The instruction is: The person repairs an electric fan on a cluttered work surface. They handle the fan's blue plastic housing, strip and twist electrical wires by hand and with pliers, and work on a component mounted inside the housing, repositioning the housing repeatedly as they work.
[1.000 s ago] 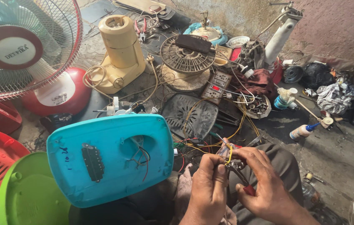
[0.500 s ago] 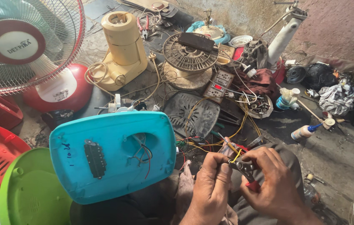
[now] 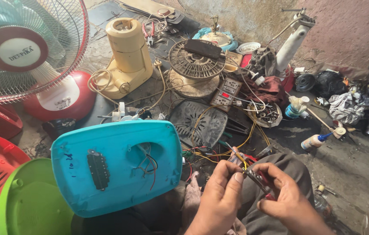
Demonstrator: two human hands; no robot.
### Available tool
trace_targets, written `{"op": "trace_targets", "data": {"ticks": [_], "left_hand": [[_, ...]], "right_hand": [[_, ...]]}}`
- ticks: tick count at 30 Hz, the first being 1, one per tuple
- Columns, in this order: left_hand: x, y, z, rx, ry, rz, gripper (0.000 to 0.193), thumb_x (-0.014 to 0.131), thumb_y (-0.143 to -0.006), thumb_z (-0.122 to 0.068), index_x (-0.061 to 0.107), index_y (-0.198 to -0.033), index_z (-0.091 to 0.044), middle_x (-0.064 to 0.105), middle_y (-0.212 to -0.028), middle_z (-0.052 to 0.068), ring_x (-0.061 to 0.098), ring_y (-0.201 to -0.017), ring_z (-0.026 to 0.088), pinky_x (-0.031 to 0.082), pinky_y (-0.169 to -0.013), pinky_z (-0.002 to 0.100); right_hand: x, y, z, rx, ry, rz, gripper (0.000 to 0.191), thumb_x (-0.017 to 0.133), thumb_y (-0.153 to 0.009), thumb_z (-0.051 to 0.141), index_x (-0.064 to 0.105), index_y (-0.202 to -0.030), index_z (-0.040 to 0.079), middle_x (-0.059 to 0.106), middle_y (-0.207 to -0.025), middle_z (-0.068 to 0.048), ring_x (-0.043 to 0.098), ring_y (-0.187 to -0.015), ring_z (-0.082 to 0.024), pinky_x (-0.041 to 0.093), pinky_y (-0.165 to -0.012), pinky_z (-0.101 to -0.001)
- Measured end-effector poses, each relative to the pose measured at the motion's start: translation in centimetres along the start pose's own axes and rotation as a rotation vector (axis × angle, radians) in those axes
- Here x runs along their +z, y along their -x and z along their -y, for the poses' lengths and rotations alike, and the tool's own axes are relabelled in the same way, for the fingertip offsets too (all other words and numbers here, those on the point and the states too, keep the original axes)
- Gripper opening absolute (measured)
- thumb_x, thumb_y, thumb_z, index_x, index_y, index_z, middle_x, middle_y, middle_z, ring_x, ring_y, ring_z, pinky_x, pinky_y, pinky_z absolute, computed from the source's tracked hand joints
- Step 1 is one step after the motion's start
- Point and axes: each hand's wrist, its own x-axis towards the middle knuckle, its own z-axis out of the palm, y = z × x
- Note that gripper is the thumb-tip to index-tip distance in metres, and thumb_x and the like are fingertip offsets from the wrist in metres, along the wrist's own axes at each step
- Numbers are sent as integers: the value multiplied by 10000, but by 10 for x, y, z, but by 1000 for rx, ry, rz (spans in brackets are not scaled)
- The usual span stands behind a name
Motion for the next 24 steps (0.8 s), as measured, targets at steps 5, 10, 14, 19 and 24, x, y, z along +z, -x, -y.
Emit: {"op": "trace_targets", "data": {"ticks": [5,10,14,19,24], "left_hand": [[0,-1,12,-63,360,82,96,525,-1088,-176,496,-1081,-84,428,-687,-37,375,-540,58,388,-511,253],[-12,9,35,-98,383,32,99,547,-1068,-185,509,-1072,-93,430,-670,-35,376,-523,62,385,-497,262],[-19,32,58,-59,372,68,92,562,-1071,-170,524,-1091,-89,497,-745,-20,442,-624,61,406,-591,264],[-45,60,57,69,99,24,150,553,-1073,-175,546,-1132,-36,576,-773,27,516,-676,83,425,-640,271],[-58,35,23,43,391,24,278,525,-1071,-144,537,-1335,-60,453,-716,-41,416,-586,48,385,-557,238]], "right_hand": [[-12,-2,-2,215,-199,13,730,657,-535,-94,614,-1251,46,687,-1054,-48,633,-977,-127,488,-810,-273],[-13,-1,-38,199,-252,65,753,662,-550,-100,602,-1287,42,643,-1012,-33,597,-911,-128,490,-739,-309],[-73,-48,-38,196,-549,-327,375,608,-724,14,594,-1098,43,657,-1018,-96,642,-975,-247,460,-909,-508],[-201,-99,-25,-163,-560,-621,133,576,-877,66,556,-1008,62,586,-1058,-135,607,-1071,-308,422,-1046,-647],[-152,-36,-79,-309,396,-498,669,814,-718,278,550,-1290,52,587,-1236,-128,585,-1107,-302,508,-933,-548]]}}
